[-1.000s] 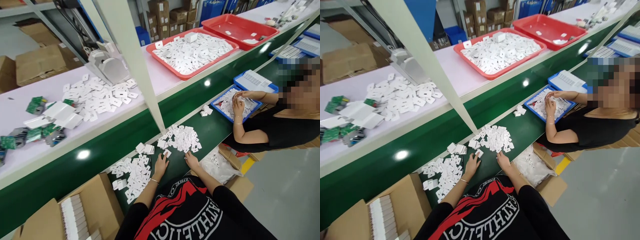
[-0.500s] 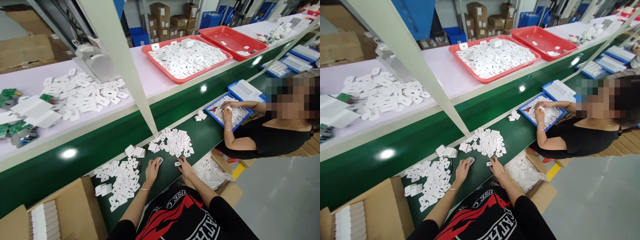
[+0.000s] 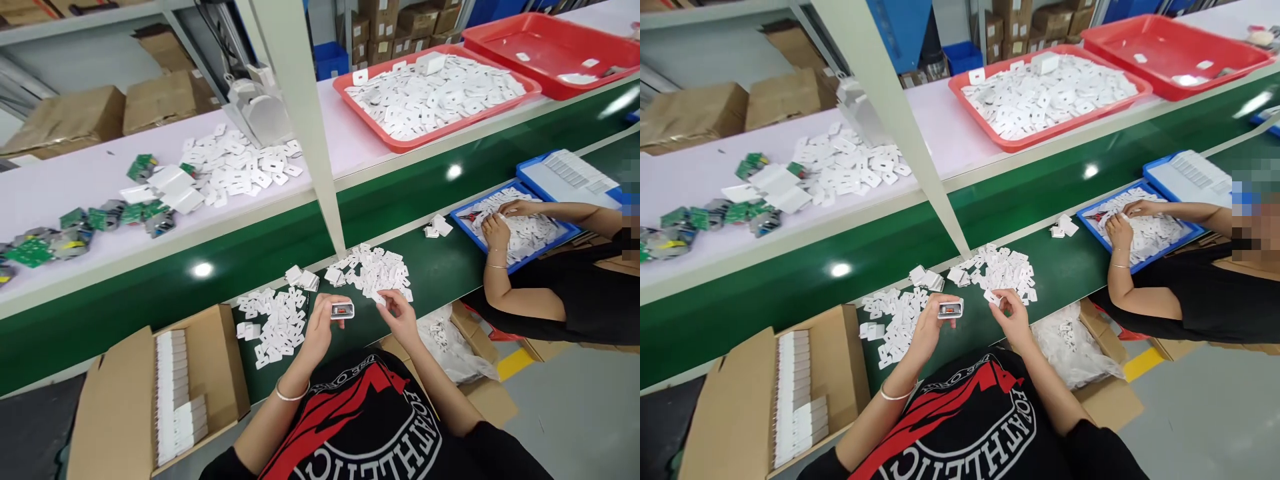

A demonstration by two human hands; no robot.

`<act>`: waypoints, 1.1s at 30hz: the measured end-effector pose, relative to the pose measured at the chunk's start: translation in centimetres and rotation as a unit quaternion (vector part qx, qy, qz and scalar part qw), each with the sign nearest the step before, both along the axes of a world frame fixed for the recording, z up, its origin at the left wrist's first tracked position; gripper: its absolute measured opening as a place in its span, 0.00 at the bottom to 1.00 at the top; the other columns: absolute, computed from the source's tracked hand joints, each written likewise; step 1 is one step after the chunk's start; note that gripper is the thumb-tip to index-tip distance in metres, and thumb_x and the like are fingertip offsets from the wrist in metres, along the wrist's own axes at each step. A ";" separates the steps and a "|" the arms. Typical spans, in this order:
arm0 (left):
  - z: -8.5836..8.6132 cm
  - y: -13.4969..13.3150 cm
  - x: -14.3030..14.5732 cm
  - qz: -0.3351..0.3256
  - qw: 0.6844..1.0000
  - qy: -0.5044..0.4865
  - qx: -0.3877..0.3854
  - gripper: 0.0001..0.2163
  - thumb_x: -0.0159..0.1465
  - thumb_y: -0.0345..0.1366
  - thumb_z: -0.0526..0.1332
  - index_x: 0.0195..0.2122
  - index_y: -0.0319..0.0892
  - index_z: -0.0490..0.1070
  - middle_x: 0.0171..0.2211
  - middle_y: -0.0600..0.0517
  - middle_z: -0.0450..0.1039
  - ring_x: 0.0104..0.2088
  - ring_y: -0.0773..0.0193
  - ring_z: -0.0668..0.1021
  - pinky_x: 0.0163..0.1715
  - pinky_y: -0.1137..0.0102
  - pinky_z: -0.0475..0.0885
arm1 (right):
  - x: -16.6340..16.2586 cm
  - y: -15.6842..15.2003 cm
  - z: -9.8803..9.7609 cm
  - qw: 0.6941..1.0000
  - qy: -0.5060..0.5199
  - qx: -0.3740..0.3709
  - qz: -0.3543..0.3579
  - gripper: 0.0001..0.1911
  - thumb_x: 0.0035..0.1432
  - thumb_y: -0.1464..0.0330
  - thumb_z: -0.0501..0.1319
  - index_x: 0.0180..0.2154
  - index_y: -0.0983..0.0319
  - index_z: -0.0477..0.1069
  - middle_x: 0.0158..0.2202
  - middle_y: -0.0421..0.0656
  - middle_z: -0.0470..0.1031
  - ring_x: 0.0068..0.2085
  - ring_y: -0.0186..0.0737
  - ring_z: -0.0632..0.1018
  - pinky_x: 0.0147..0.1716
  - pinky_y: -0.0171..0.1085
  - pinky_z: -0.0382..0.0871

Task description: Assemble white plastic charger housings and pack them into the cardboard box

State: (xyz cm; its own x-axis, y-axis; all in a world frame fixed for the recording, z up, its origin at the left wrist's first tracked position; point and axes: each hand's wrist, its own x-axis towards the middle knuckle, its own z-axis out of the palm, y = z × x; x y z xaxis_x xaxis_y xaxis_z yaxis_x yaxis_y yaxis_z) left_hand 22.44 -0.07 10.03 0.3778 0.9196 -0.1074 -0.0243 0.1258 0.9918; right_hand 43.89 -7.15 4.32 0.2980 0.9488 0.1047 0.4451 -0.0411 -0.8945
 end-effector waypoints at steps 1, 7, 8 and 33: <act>0.9 -0.1 0.0 -0.001 1.000 0.011 0.015 0.24 0.76 0.53 0.49 0.46 0.42 0.78 0.45 0.48 0.68 0.29 0.68 0.75 0.31 0.67 0.77 | -0.4 -0.1 2.4 0.998 0.049 0.047 0.012 0.12 0.71 0.64 0.60 0.53 0.58 0.73 0.44 0.45 0.71 0.36 0.38 0.74 0.37 0.39 0.75; 3.4 -0.6 0.3 -0.046 0.994 0.087 0.056 0.26 0.78 0.52 0.39 0.51 0.46 0.74 0.44 0.48 0.65 0.34 0.64 0.71 0.35 0.66 0.72 | -3.2 0.0 11.0 0.983 0.048 0.137 0.108 0.15 0.68 0.69 0.65 0.55 0.53 0.76 0.45 0.44 0.70 0.37 0.37 0.74 0.39 0.40 0.77; 3.7 -0.6 0.4 -0.054 0.991 0.098 0.070 0.26 0.78 0.52 0.38 0.51 0.46 0.73 0.45 0.48 0.65 0.36 0.62 0.71 0.36 0.66 0.72 | -3.6 0.1 11.4 0.983 0.033 0.143 0.114 0.16 0.68 0.70 0.65 0.56 0.53 0.76 0.45 0.44 0.70 0.38 0.38 0.75 0.40 0.40 0.77; 4.6 1.3 1.1 -0.112 0.948 0.097 0.281 0.19 0.77 0.51 0.49 0.58 0.48 0.71 0.43 0.48 0.69 0.41 0.58 0.73 0.40 0.64 0.71 | -4.2 2.4 9.9 0.973 0.201 0.063 0.098 0.29 0.69 0.44 0.57 0.58 0.59 0.68 0.40 0.45 0.75 0.40 0.45 0.78 0.39 0.42 0.72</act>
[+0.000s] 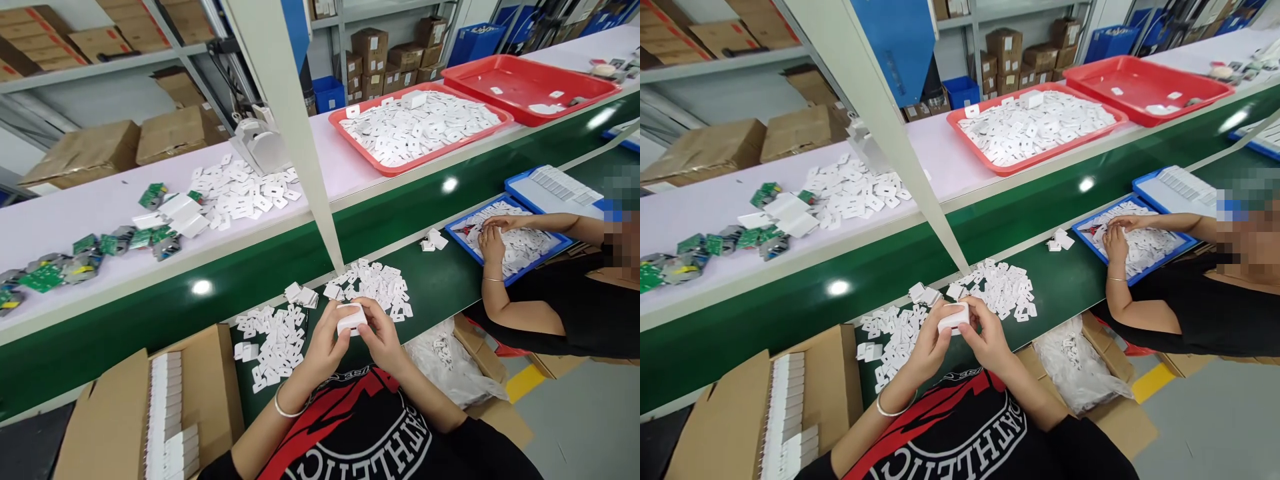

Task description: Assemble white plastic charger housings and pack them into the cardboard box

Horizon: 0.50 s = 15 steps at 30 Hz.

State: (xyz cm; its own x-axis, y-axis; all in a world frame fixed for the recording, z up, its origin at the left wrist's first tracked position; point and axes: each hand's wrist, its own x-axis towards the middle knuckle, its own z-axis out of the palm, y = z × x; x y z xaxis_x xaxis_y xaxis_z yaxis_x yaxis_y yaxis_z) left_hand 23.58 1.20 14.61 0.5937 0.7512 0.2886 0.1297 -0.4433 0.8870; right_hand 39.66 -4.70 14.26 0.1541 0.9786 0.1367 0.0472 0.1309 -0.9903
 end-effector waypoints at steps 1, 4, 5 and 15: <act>-0.1 0.0 0.0 0.000 1.000 -0.012 0.012 0.19 0.77 0.51 0.49 0.57 0.48 0.72 0.41 0.48 0.69 0.39 0.58 0.72 0.39 0.65 0.71 | 0.0 -0.2 -0.1 1.000 -0.010 0.002 0.000 0.30 0.69 0.44 0.58 0.58 0.59 0.68 0.39 0.45 0.75 0.40 0.46 0.78 0.38 0.42 0.72; -0.5 0.1 0.0 0.006 0.999 -0.024 0.043 0.22 0.75 0.55 0.50 0.54 0.47 0.74 0.38 0.48 0.69 0.37 0.58 0.72 0.37 0.64 0.70 | -0.2 -0.5 -0.4 1.000 -0.022 -0.001 0.002 0.32 0.67 0.42 0.58 0.58 0.59 0.67 0.39 0.46 0.75 0.39 0.47 0.78 0.38 0.43 0.72; -0.7 0.1 0.0 0.009 0.999 -0.020 0.043 0.23 0.75 0.56 0.49 0.53 0.46 0.74 0.38 0.48 0.69 0.37 0.57 0.72 0.37 0.64 0.70 | -0.3 -0.5 -0.4 1.000 -0.012 -0.006 0.004 0.32 0.66 0.42 0.59 0.58 0.59 0.67 0.40 0.46 0.75 0.39 0.46 0.78 0.37 0.42 0.72; -2.1 0.3 0.0 0.018 0.997 0.013 -0.073 0.23 0.76 0.54 0.47 0.56 0.48 0.76 0.44 0.46 0.72 0.45 0.54 0.74 0.47 0.60 0.73 | -0.5 0.8 -2.4 0.996 0.073 -0.045 0.003 0.25 0.68 0.45 0.60 0.52 0.57 0.68 0.36 0.41 0.72 0.36 0.41 0.74 0.36 0.39 0.69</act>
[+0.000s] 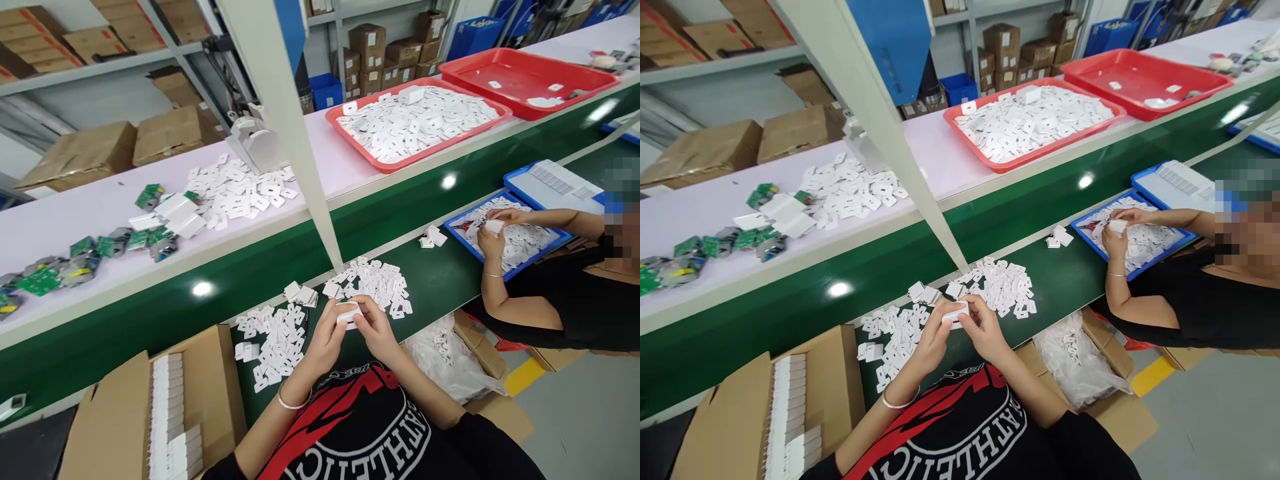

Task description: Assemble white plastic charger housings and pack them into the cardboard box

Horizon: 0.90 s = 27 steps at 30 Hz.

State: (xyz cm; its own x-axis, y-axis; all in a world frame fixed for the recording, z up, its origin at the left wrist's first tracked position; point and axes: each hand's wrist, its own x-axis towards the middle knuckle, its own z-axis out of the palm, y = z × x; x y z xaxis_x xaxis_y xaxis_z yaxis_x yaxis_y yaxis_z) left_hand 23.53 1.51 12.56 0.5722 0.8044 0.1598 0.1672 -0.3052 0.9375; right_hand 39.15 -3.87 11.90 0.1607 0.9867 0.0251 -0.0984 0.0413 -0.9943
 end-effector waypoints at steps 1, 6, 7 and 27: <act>-0.1 0.1 0.0 -0.005 1.000 -0.005 -0.010 0.23 0.77 0.53 0.46 0.56 0.48 0.76 0.46 0.46 0.73 0.48 0.54 0.74 0.50 0.59 0.72 | -0.1 0.0 -0.3 1.000 0.002 -0.001 -0.009 0.25 0.68 0.45 0.60 0.51 0.57 0.68 0.35 0.40 0.72 0.36 0.41 0.74 0.36 0.39 0.68; -1.1 0.3 -0.1 -0.011 1.000 -0.027 -0.007 0.20 0.77 0.49 0.50 0.52 0.48 0.79 0.46 0.46 0.77 0.48 0.54 0.77 0.50 0.60 0.73 | -0.6 -0.5 -1.2 0.999 0.017 -0.008 -0.030 0.26 0.66 0.43 0.62 0.49 0.57 0.68 0.35 0.39 0.70 0.34 0.38 0.71 0.35 0.37 0.65; -1.4 0.3 -0.2 -0.003 1.000 -0.031 0.000 0.19 0.77 0.49 0.51 0.51 0.47 0.80 0.45 0.46 0.77 0.47 0.55 0.78 0.48 0.61 0.74 | -0.7 -0.6 -1.3 0.999 0.022 -0.010 -0.028 0.26 0.65 0.42 0.62 0.49 0.57 0.68 0.34 0.38 0.69 0.33 0.37 0.70 0.34 0.37 0.64; -2.8 -0.3 -1.5 0.003 1.000 -0.005 0.017 0.18 0.73 0.52 0.56 0.51 0.47 0.78 0.42 0.47 0.75 0.43 0.55 0.78 0.45 0.61 0.77 | -0.1 -0.7 -1.8 0.998 0.035 0.004 0.053 0.22 0.68 0.46 0.61 0.46 0.58 0.68 0.29 0.33 0.64 0.28 0.33 0.65 0.29 0.34 0.58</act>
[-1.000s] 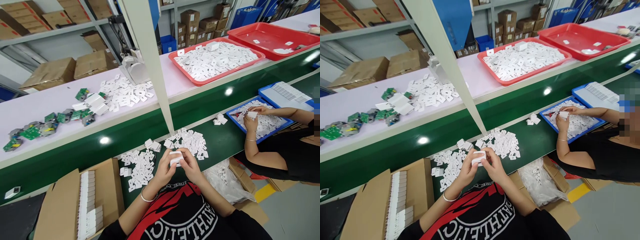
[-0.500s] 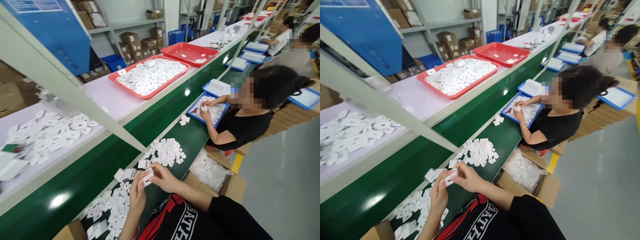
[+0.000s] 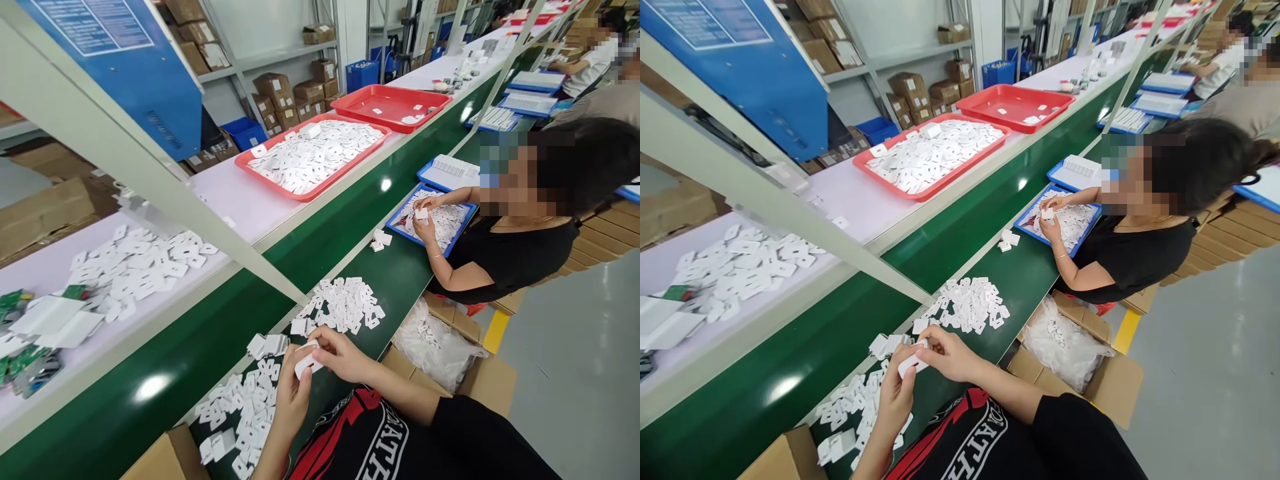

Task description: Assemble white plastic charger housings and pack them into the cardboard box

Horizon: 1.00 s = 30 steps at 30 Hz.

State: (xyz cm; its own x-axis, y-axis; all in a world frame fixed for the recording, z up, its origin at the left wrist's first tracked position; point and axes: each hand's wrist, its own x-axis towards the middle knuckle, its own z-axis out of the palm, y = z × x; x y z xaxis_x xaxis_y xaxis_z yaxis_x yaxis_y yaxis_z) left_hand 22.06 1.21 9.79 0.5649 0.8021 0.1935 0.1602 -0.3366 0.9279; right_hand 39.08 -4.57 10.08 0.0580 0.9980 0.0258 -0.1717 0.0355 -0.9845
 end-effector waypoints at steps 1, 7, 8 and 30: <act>0.0 -0.1 -0.1 0.002 1.000 0.004 -0.001 0.18 0.73 0.52 0.56 0.51 0.47 0.78 0.41 0.47 0.75 0.43 0.55 0.78 0.45 0.61 0.77 | -0.1 0.0 0.0 1.000 -0.010 -0.004 -0.003 0.22 0.68 0.46 0.61 0.46 0.58 0.68 0.28 0.33 0.63 0.28 0.33 0.64 0.29 0.34 0.57; 0.3 -0.8 -0.8 0.011 0.996 0.053 -0.065 0.22 0.76 0.53 0.49 0.56 0.49 0.77 0.53 0.45 0.76 0.54 0.52 0.77 0.53 0.58 0.76 | -0.8 -0.1 -0.3 0.999 -0.003 -0.015 -0.031 0.24 0.67 0.44 0.61 0.44 0.58 0.68 0.26 0.33 0.64 0.27 0.33 0.65 0.28 0.34 0.57; 0.2 -1.0 -0.8 0.016 0.996 0.049 -0.071 0.23 0.76 0.53 0.49 0.56 0.49 0.77 0.53 0.45 0.77 0.54 0.53 0.78 0.53 0.58 0.76 | -0.9 -0.2 -0.4 0.999 -0.004 -0.020 -0.030 0.25 0.67 0.43 0.61 0.44 0.58 0.68 0.26 0.33 0.65 0.27 0.33 0.65 0.28 0.34 0.57; -1.6 -3.4 -2.7 0.011 0.992 0.022 -0.123 0.24 0.78 0.51 0.45 0.56 0.45 0.76 0.44 0.46 0.75 0.40 0.58 0.75 0.41 0.64 0.72 | -2.8 -2.2 -3.0 0.993 0.022 -0.109 0.030 0.25 0.62 0.45 0.65 0.46 0.56 0.66 0.28 0.34 0.71 0.26 0.34 0.71 0.26 0.34 0.68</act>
State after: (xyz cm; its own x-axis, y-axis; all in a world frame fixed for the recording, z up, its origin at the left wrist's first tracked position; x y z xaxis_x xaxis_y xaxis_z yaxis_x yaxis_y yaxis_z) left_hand 19.39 -2.23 8.15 0.5505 0.8342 -0.0337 0.2078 -0.0978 0.9733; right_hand 36.32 -6.81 7.08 -0.0064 0.9811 -0.1932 -0.2109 -0.1902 -0.9588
